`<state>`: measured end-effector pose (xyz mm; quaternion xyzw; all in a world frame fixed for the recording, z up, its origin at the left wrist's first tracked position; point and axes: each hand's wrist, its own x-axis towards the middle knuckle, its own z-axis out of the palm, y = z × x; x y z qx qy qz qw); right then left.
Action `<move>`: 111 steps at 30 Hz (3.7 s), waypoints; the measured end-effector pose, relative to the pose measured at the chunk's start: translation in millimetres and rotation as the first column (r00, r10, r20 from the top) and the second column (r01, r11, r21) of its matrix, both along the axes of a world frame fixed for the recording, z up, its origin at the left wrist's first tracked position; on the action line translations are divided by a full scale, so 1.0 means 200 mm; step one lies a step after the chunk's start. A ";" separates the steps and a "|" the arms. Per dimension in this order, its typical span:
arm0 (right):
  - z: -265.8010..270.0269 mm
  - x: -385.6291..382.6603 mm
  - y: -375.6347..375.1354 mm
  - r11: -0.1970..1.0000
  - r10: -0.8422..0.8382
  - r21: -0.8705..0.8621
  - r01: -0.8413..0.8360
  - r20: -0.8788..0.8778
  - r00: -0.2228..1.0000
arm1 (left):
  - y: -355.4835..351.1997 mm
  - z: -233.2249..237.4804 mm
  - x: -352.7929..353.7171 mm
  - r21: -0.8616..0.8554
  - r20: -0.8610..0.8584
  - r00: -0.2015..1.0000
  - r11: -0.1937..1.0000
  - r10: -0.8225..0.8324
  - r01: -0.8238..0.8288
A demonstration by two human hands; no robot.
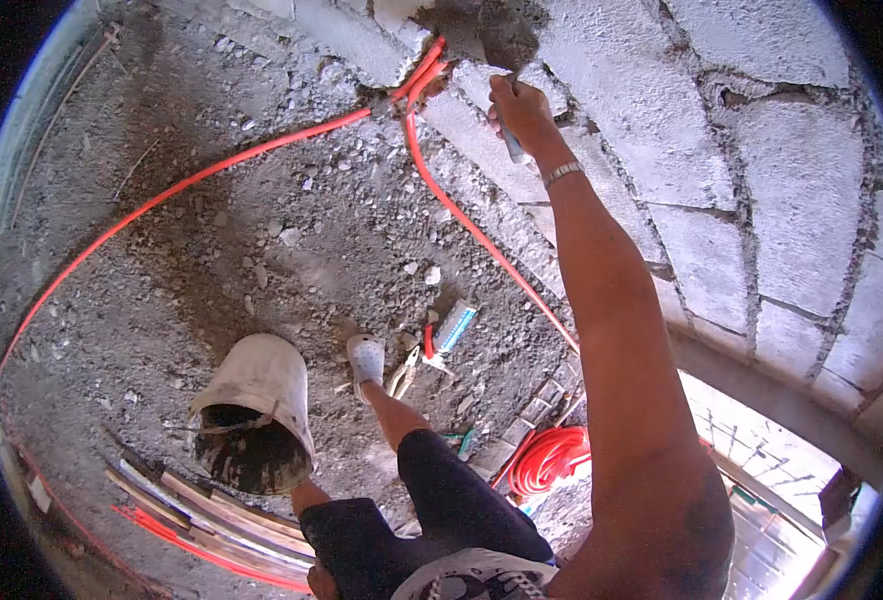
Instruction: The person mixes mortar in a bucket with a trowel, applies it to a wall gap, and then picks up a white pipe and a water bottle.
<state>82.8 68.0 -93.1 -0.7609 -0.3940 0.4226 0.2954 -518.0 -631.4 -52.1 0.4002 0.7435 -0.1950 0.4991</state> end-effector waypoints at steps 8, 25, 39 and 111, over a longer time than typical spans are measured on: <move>-0.06 -0.04 -0.29 0.956 -0.288 0.011 0.292 -0.127 0.949 | 0.02 0.04 0.02 -0.012 0.021 0.989 0.989 0.148 -0.148; -0.10 0.15 -0.10 0.974 0.069 0.086 -0.208 0.767 0.637 | 0.04 0.02 0.01 0.127 0.089 0.993 0.990 -0.077 0.065; -0.26 0.23 -0.22 0.923 0.382 -0.205 -0.325 0.583 0.717 | -0.24 -0.17 -0.17 0.027 0.021 0.999 0.999 -0.045 0.044; -1.57 -2.76 -2.37 0.460 0.859 -0.638 -0.618 0.496 0.128 | -0.14 -0.40 -0.77 -0.087 0.168 0.647 0.665 0.744 -0.742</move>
